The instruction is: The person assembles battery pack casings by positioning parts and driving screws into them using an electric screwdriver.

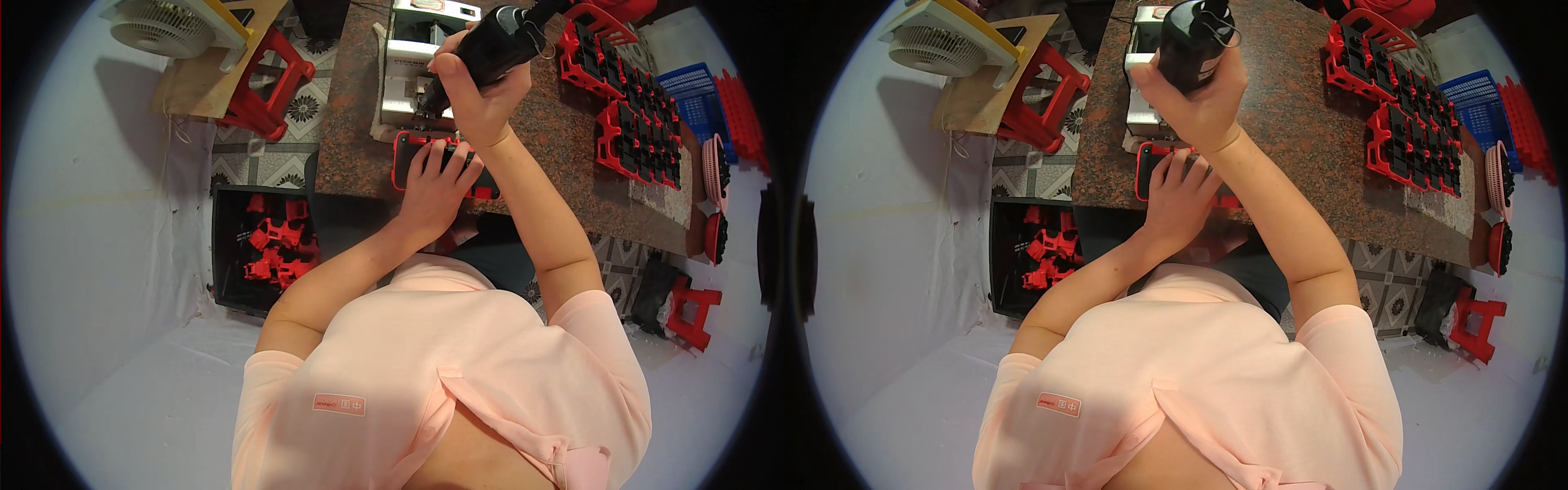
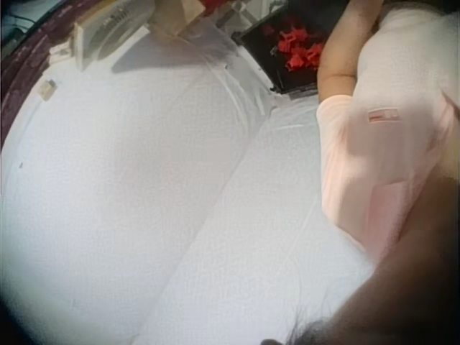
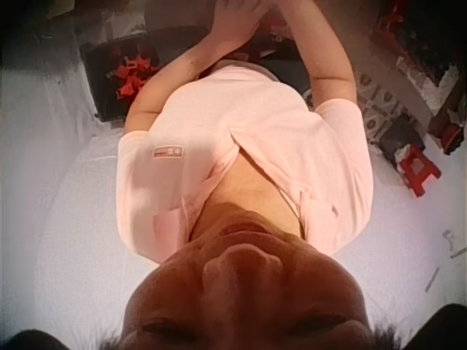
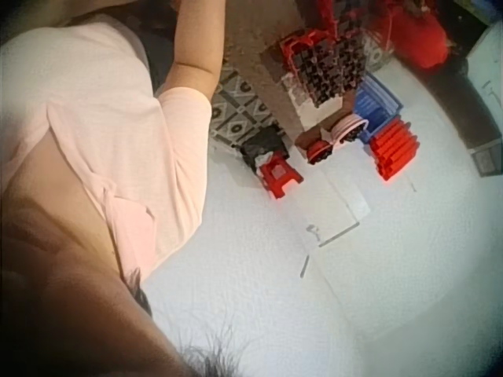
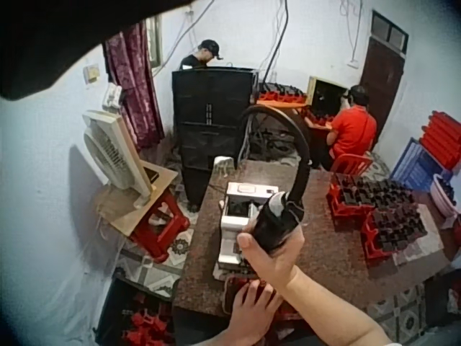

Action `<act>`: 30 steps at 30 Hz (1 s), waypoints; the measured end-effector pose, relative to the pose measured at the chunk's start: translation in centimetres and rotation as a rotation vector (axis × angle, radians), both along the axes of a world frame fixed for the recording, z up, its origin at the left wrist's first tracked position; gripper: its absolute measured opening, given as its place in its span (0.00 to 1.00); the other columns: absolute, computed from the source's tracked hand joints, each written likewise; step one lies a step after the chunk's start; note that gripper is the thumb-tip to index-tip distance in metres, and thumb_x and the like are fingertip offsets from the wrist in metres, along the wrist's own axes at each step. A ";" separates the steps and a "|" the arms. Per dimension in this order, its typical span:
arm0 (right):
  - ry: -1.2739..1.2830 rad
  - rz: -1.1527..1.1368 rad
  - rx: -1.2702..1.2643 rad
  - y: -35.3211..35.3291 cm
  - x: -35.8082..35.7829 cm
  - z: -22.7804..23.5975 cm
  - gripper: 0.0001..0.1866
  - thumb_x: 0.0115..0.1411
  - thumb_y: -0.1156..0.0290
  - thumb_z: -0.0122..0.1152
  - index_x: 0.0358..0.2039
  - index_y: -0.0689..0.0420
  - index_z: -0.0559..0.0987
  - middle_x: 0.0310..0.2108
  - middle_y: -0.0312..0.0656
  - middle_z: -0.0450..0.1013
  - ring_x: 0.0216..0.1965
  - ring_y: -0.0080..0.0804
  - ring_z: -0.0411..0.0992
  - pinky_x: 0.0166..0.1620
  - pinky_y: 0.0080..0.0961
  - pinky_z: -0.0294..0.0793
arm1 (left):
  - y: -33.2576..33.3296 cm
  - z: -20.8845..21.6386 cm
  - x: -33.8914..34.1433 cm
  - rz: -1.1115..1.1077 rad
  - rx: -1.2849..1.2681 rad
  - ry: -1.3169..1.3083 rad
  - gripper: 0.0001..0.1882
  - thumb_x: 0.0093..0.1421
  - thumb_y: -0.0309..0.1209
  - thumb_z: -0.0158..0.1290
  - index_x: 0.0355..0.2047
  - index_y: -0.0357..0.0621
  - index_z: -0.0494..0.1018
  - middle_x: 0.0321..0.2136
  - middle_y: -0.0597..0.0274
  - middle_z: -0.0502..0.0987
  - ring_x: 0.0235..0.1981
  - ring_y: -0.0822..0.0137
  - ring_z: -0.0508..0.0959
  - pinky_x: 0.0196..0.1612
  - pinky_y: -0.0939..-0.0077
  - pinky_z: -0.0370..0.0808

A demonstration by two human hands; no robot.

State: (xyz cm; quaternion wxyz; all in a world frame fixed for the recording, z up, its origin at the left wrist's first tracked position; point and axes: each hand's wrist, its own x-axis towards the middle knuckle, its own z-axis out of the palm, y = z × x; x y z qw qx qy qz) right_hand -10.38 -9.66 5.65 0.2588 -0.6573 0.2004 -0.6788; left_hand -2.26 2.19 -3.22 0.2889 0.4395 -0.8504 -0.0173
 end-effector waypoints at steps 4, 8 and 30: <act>0.011 -0.024 0.100 -0.3 1.2 1.9 0.10 0.57 0.80 0.64 0.36 0.63 0.71 0.24 0.40 0.74 0.24 0.24 0.74 0.28 0.21 0.74 | -0.1 -0.1 -0.2 0.014 -0.017 0.017 0.29 0.50 0.26 0.55 0.55 0.51 0.67 0.53 0.57 0.67 0.55 0.49 0.65 0.59 0.52 0.61; -0.010 0.036 0.457 -0.6 1.0 3.9 0.13 0.59 0.68 0.66 0.36 0.58 0.70 0.22 0.34 0.71 0.20 0.19 0.68 0.25 0.19 0.69 | -0.1 -0.2 -0.2 0.019 -0.006 0.009 0.30 0.50 0.26 0.55 0.56 0.51 0.67 0.53 0.57 0.67 0.55 0.49 0.66 0.59 0.52 0.61; 0.049 0.305 0.255 7.4 2.9 2.8 0.27 0.51 0.72 0.70 0.47 0.65 0.67 0.25 0.44 0.75 0.25 0.28 0.73 0.30 0.24 0.74 | -0.5 -5.4 -1.8 -0.170 0.593 0.947 0.26 0.68 0.45 0.44 0.62 0.43 0.63 0.57 0.56 0.66 0.61 0.65 0.64 0.63 0.61 0.59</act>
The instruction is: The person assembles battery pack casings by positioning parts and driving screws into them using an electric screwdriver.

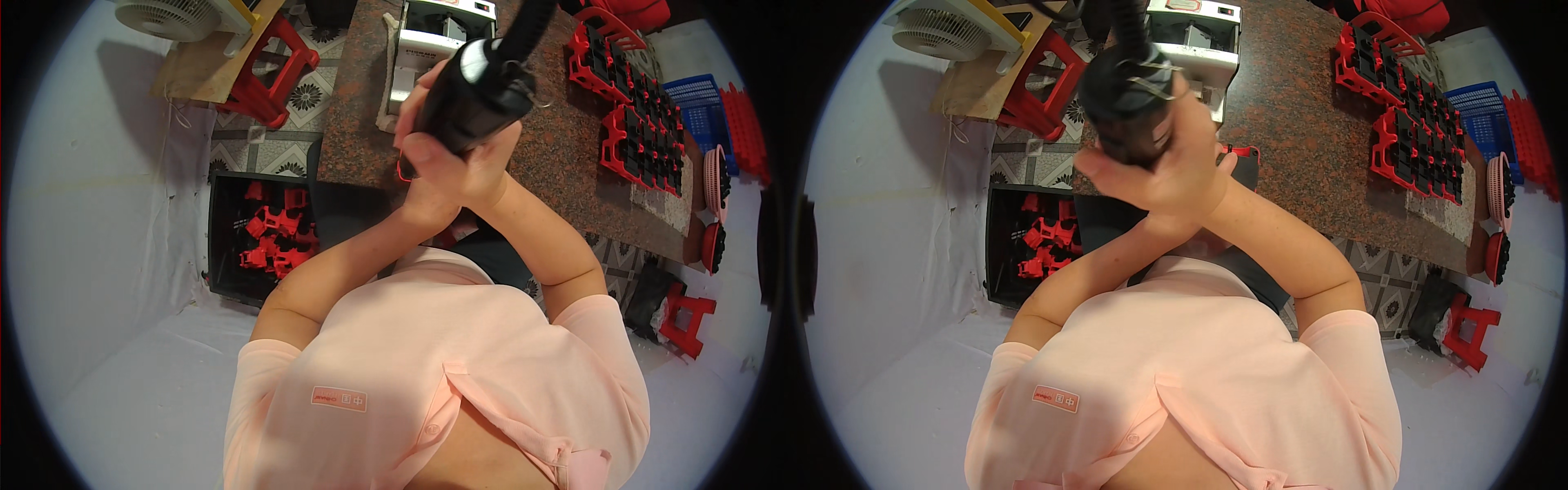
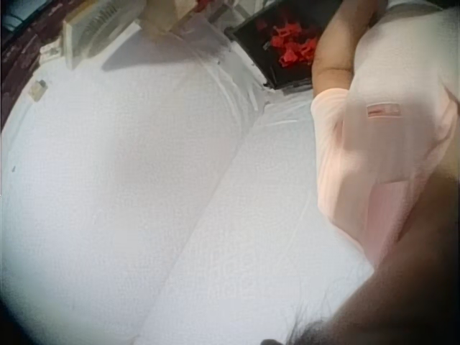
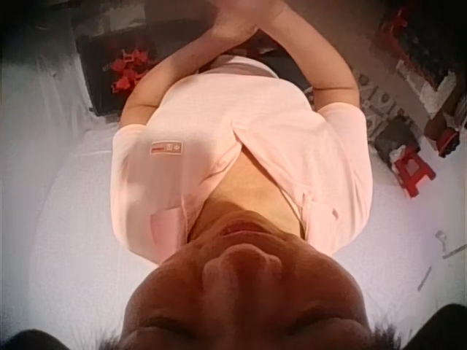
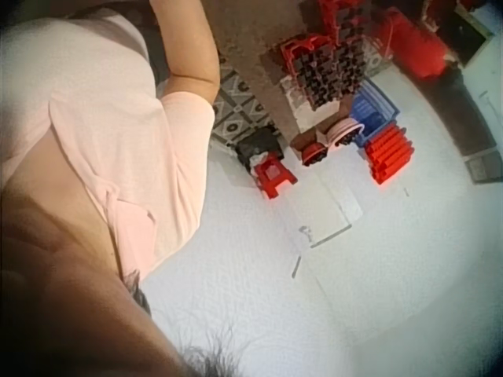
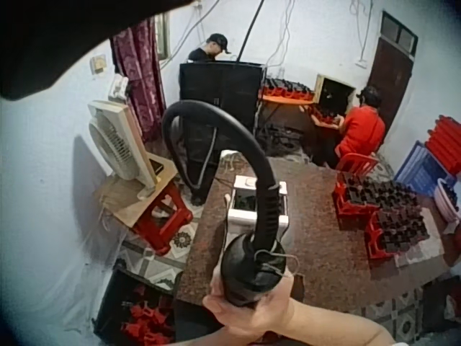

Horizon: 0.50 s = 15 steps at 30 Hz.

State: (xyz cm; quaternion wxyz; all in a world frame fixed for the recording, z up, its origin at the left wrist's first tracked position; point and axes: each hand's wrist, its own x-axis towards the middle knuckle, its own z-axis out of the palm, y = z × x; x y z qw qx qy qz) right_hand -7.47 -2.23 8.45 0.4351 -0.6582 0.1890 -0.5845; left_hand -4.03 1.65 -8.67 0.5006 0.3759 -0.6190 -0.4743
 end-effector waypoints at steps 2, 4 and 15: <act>0.022 -0.028 -0.036 -0.2 0.2 -0.2 0.26 0.50 0.74 0.70 0.47 0.66 0.67 0.25 0.44 0.75 0.25 0.27 0.73 0.30 0.24 0.74 | -0.2 0.6 -0.2 0.041 -0.030 0.126 0.30 0.68 0.47 0.43 0.65 0.45 0.61 0.62 0.51 0.63 0.64 0.59 0.61 0.66 0.53 0.54; 0.056 -0.029 -0.028 0.0 0.2 0.0 0.27 0.48 0.78 0.70 0.47 0.66 0.68 0.26 0.43 0.75 0.26 0.27 0.72 0.31 0.24 0.75 | 0.1 1.3 0.5 0.053 -0.231 -0.348 0.31 0.66 0.47 0.43 0.66 0.47 0.59 0.63 0.50 0.61 0.65 0.54 0.61 0.66 0.49 0.53; -0.147 -0.192 -0.214 -6.6 -2.9 -0.3 0.14 0.53 0.79 0.70 0.35 0.58 0.71 0.23 0.33 0.74 0.25 0.17 0.72 0.28 0.16 0.71 | 0.4 5.3 2.5 0.153 -0.630 -0.864 0.30 0.49 0.24 0.55 0.55 0.51 0.68 0.53 0.55 0.67 0.53 0.47 0.67 0.56 0.50 0.62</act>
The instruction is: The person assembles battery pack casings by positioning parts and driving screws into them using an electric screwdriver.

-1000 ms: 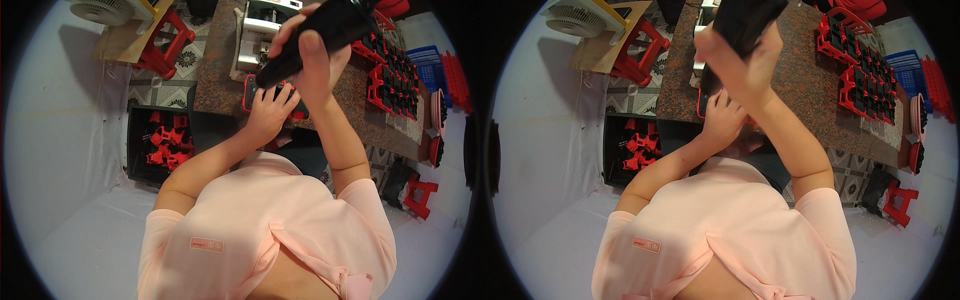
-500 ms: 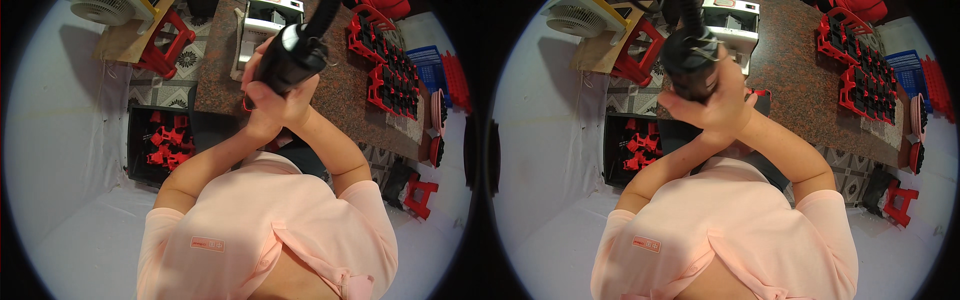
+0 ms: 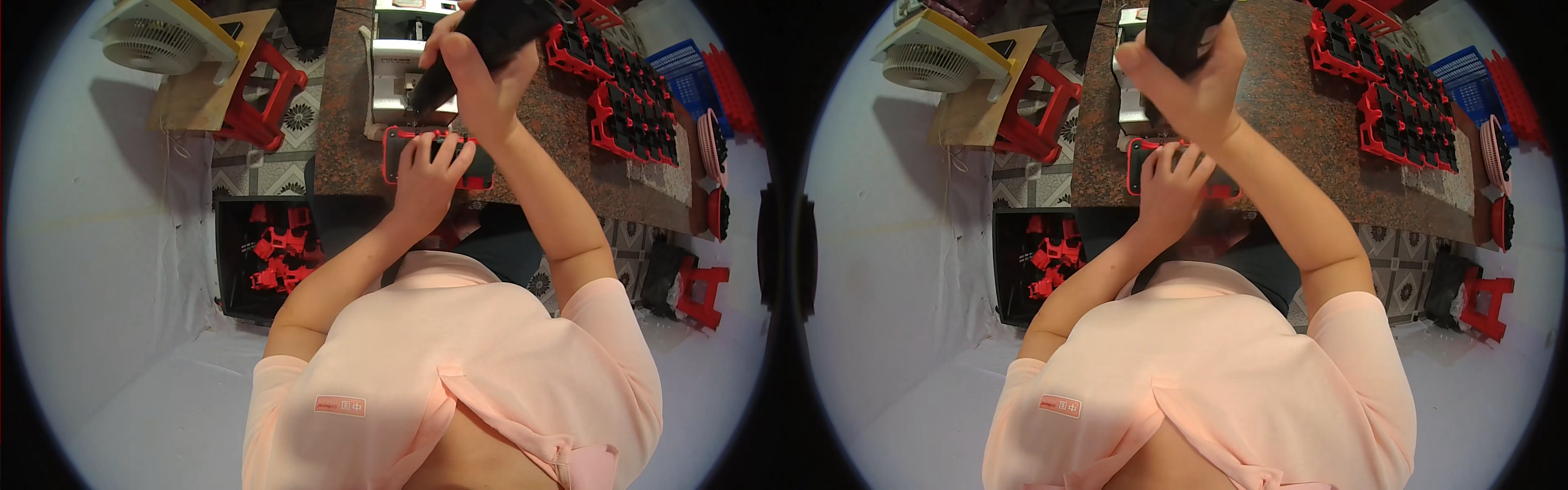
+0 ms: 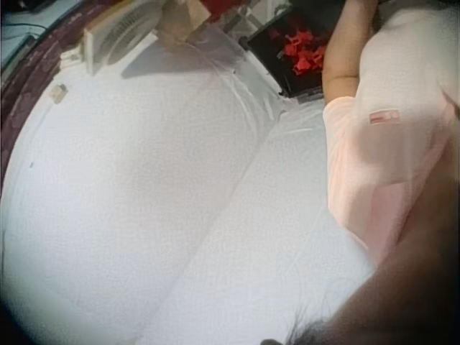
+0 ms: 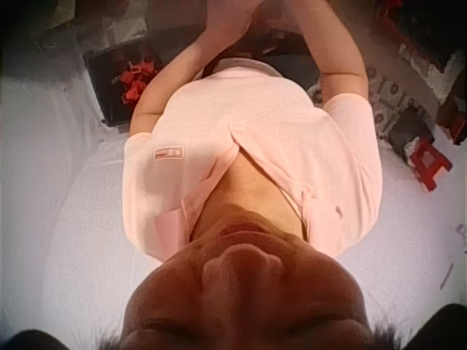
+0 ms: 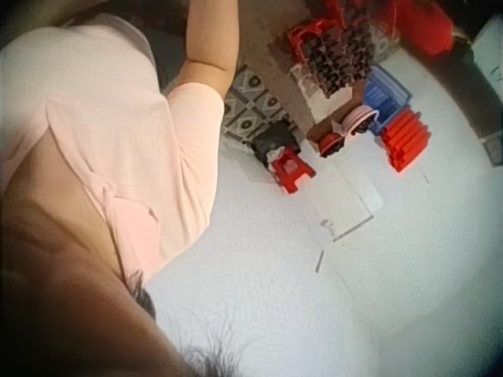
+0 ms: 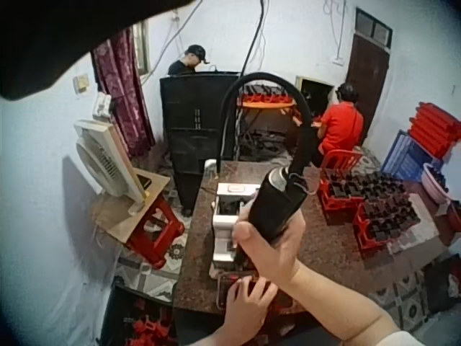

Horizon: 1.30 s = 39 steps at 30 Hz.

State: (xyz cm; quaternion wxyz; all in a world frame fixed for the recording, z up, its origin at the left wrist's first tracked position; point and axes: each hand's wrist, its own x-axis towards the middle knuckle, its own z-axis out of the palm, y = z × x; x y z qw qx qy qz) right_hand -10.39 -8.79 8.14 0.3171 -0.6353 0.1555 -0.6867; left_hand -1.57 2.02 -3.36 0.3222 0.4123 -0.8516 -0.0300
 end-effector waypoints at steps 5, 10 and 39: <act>-0.005 -0.155 -0.010 -1.2 -0.6 -1.4 0.19 0.51 0.73 0.75 0.35 0.59 0.71 0.25 0.33 0.75 0.26 0.15 0.72 0.30 0.15 0.73 | 0.3 1.1 2.9 0.060 0.017 -0.132 0.32 0.44 0.25 0.60 0.53 0.56 0.71 0.52 0.55 0.69 0.51 0.49 0.66 0.56 0.52 0.61; -0.059 -0.140 0.047 -0.2 0.4 -1.8 0.20 0.50 0.72 0.75 0.37 0.60 0.71 0.25 0.33 0.75 0.26 0.16 0.73 0.30 0.16 0.73 | 0.2 1.4 5.2 0.060 0.036 -0.136 0.34 0.41 0.27 0.64 0.53 0.53 0.72 0.51 0.54 0.69 0.52 0.50 0.66 0.57 0.51 0.61; 0.107 -0.095 0.151 3.5 -1.5 -0.2 0.27 0.47 0.69 0.77 0.45 0.61 0.73 0.32 0.37 0.77 0.29 0.17 0.75 0.33 0.18 0.75 | -0.3 1.0 6.1 0.128 0.007 -0.212 0.36 0.36 0.32 0.69 0.51 0.54 0.74 0.48 0.61 0.70 0.50 0.54 0.69 0.54 0.54 0.64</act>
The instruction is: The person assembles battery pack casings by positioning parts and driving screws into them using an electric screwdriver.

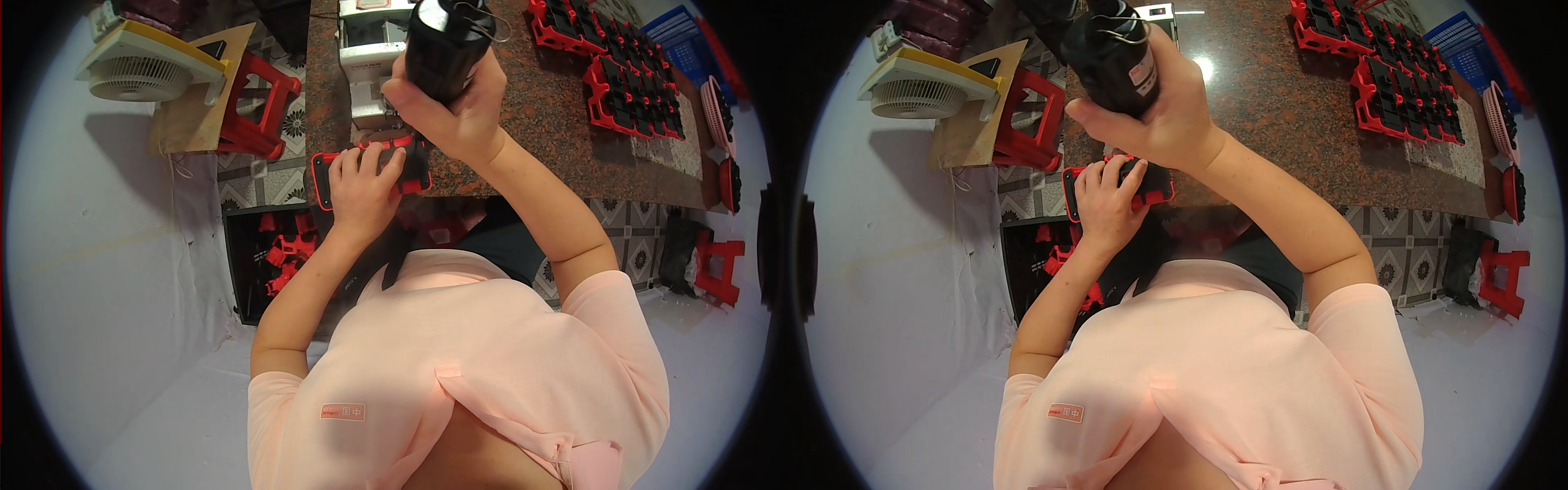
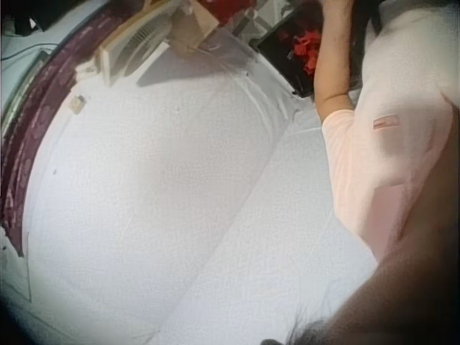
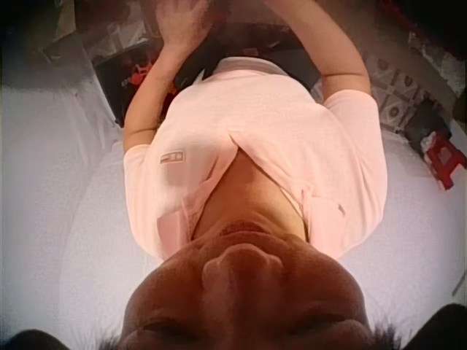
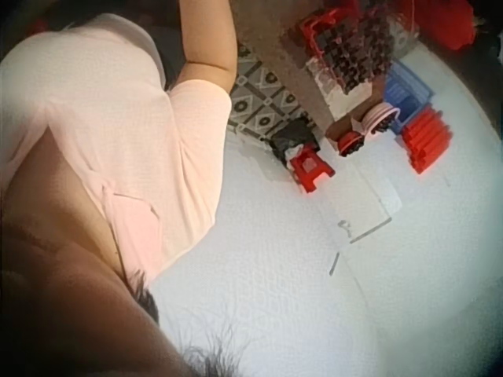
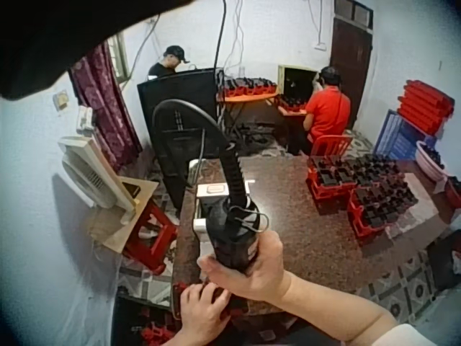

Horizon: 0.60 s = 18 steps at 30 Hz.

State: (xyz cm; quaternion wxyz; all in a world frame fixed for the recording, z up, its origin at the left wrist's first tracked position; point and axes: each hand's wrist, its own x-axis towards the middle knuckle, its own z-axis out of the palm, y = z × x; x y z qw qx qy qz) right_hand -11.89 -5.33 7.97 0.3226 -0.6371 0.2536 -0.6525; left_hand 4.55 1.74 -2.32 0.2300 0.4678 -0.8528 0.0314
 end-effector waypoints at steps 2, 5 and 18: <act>0.010 -0.006 0.034 0.0 0.1 0.0 0.28 0.47 0.68 0.77 0.46 0.61 0.73 0.32 0.34 0.77 0.30 0.18 0.73 0.33 0.18 0.74 | -0.1 -0.1 0.0 -0.003 -0.006 0.004 0.36 0.36 0.32 0.69 0.51 0.54 0.74 0.49 0.61 0.70 0.50 0.54 0.69 0.54 0.54 0.64; 0.040 0.005 0.007 0.0 0.0 -0.2 0.29 0.46 0.68 0.78 0.46 0.61 0.73 0.31 0.34 0.76 0.29 0.18 0.73 0.32 0.18 0.74 | -0.1 -0.1 0.0 -0.004 -0.009 0.012 0.37 0.35 0.31 0.69 0.51 0.53 0.74 0.49 0.61 0.70 0.50 0.54 0.69 0.54 0.53 0.65; -0.049 -0.006 -0.149 -3.8 1.3 -1.3 0.11 0.57 0.72 0.69 0.32 0.61 0.73 0.23 0.35 0.74 0.22 0.19 0.70 0.27 0.18 0.69 | 0.0 -0.2 0.4 -0.004 -0.002 0.023 0.36 0.35 0.32 0.68 0.50 0.54 0.74 0.48 0.59 0.70 0.50 0.53 0.69 0.55 0.54 0.64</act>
